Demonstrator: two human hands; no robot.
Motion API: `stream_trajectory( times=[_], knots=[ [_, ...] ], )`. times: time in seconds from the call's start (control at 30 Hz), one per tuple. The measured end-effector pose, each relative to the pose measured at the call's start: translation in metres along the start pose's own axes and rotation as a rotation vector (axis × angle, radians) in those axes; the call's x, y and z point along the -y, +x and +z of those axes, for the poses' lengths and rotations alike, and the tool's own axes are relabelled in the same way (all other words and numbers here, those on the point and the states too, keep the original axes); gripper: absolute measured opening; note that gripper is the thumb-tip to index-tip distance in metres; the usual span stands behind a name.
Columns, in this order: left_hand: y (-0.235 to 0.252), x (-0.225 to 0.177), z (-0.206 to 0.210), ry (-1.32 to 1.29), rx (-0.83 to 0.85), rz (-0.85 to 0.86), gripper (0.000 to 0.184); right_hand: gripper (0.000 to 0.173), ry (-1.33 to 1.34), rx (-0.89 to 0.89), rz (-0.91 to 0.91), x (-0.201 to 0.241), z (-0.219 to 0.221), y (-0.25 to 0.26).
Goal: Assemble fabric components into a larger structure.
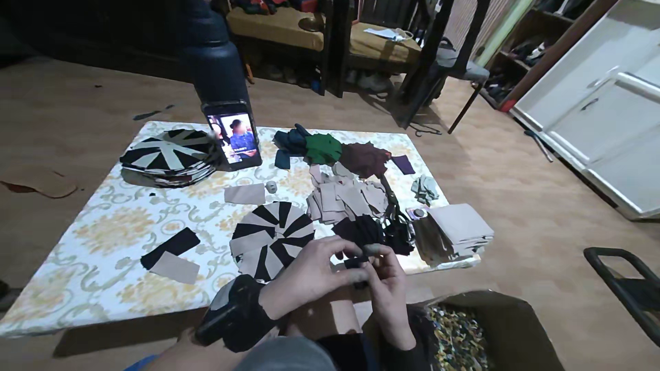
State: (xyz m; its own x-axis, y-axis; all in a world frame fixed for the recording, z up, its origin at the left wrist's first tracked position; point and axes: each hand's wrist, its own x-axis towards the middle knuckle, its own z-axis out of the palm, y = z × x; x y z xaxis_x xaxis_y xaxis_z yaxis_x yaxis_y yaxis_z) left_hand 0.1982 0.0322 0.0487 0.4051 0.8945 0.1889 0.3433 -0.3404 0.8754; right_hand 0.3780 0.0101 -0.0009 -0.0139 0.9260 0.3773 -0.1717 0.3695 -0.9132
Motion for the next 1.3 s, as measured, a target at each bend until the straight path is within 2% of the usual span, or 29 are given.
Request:
stream_trajectory(
  times=[0.07, 0.2, 0.3, 0.43, 0.5, 0.6, 0.63, 0.73, 0.97, 1.13, 1.3],
  knots=[
    [-0.006, 0.003, -0.003, -0.118, -0.012, -0.069, 0.026, 0.03, -0.009, 0.028, 0.005, 0.0, 0.005, 0.001],
    [-0.014, 0.003, -0.009, -0.522, -0.041, -0.247, 0.024, 0.04, 0.037, -0.001, 0.033, 0.002, 0.01, 0.0],
    [-0.018, 0.003, -0.011, -0.733, -0.029, -0.292, 0.033, 0.044, 0.089, -0.041, 0.068, 0.004, 0.012, -0.001],
    [-0.022, 0.006, -0.012, -0.804, 0.011, -0.302, 0.061, 0.044, 0.103, -0.037, 0.064, 0.005, 0.012, -0.004],
    [-0.023, 0.008, -0.014, -0.755, 0.022, -0.284, 0.062, 0.043, 0.091, -0.028, 0.06, 0.006, 0.011, -0.005],
    [-0.023, 0.007, -0.013, -0.485, -0.051, -0.206, 0.027, 0.048, 0.084, 0.0, 0.051, 0.006, 0.01, -0.008],
    [-0.024, 0.01, -0.012, -0.359, -0.08, -0.153, 0.023, 0.05, 0.079, 0.016, 0.053, 0.005, 0.01, -0.009],
    [-0.033, 0.018, -0.007, -0.108, -0.11, -0.059, 0.021, 0.054, 0.059, 0.055, 0.087, 0.002, 0.012, -0.018],
    [-0.052, 0.03, -0.011, 0.271, -0.006, -0.092, 0.022, 0.049, 0.04, 0.081, 0.214, -0.017, 0.027, -0.05],
    [-0.031, 0.021, -0.023, 0.381, 0.027, 0.023, 0.021, 0.038, 0.057, 0.003, 0.134, -0.023, 0.032, -0.056],
    [-0.006, 0.014, -0.032, 0.188, 0.111, -0.02, 0.026, 0.032, 0.139, -0.099, 0.118, -0.015, 0.026, -0.049]
  ],
)
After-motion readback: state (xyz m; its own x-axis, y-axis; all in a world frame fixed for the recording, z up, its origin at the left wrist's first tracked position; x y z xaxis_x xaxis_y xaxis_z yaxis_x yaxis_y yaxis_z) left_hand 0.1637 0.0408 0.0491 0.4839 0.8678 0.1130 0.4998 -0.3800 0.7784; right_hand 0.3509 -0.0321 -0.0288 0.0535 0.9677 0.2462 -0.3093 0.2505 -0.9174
